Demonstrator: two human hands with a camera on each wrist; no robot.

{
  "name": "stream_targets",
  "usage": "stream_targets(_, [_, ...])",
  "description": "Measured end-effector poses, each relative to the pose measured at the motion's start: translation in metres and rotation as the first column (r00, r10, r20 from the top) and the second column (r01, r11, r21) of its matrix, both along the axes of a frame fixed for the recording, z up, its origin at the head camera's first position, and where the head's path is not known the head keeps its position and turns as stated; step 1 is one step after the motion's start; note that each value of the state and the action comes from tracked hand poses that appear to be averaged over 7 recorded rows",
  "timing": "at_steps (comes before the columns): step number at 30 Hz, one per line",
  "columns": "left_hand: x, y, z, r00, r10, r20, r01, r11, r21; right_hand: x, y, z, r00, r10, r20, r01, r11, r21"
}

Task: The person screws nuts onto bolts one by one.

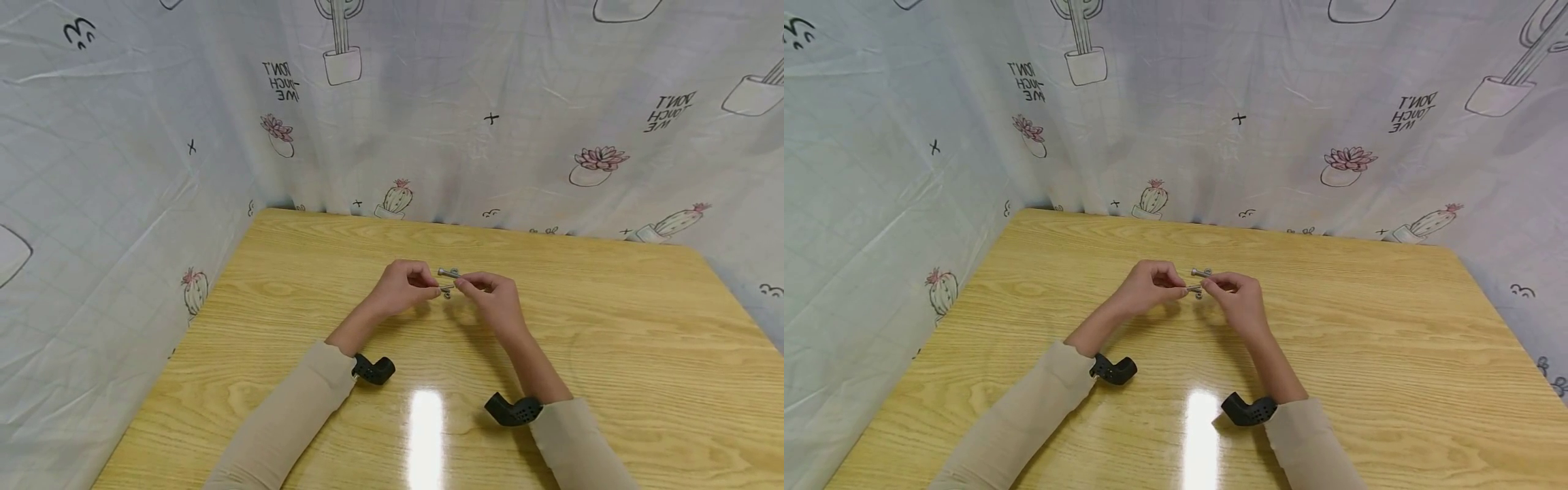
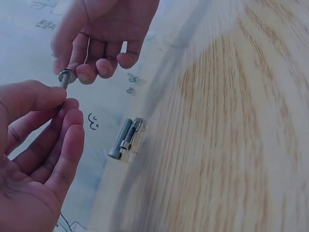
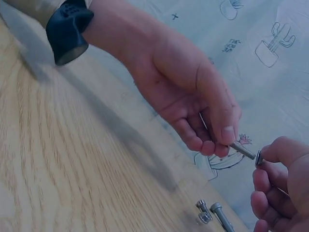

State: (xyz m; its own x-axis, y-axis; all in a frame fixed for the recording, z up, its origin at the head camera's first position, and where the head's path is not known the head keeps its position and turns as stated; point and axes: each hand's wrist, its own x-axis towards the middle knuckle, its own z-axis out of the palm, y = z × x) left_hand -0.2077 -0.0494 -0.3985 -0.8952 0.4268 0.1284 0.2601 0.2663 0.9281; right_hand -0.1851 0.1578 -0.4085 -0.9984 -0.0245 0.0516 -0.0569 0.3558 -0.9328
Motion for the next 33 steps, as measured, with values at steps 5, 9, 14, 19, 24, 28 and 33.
stream_targets(5, [-0.0002,-0.0004,0.0011,1.0,0.002,0.016,-0.003,1.0,0.024,0.0011,-0.0023,0.0017,1.0,0.016,0.016,-0.015,0.996,-0.09])
stream_targets(9, [-0.0008,-0.0002,0.003,1.0,0.007,0.022,-0.007,0.999,0.042,0.0017,-0.003,0.003,0.999,0.04,0.006,-0.039,0.991,-0.127])
stream_targets(14, [-0.0021,-0.0005,0.0046,1.0,0.007,0.029,-0.009,0.998,0.059,0.0019,-0.0027,0.0039,0.996,0.083,-0.025,-0.086,0.983,-0.162])
stream_targets(19, [-0.0027,-0.002,0.0043,0.999,0.002,0.045,-0.005,0.998,0.057,0.0009,-0.0017,0.0024,0.991,0.116,-0.066,-0.124,0.981,-0.148])
stream_targets(24, [-0.0028,-0.0026,0.005,0.998,0.01,0.07,-0.014,0.998,0.062,-0.0011,-0.0009,0.0011,0.986,0.134,-0.099,-0.144,0.984,-0.1])
stream_targets(28, [-0.0034,-0.0024,0.0065,0.996,0.019,0.085,-0.025,0.997,0.069,-0.0011,-0.0007,0.0028,0.984,0.14,-0.109,-0.146,0.988,-0.043])
stream_targets(33, [-0.0039,-0.0028,0.0079,0.997,0.021,0.075,-0.025,0.998,0.059,-0.0009,-0.0007,0.0051,0.984,0.142,-0.108,-0.144,0.989,-0.016])
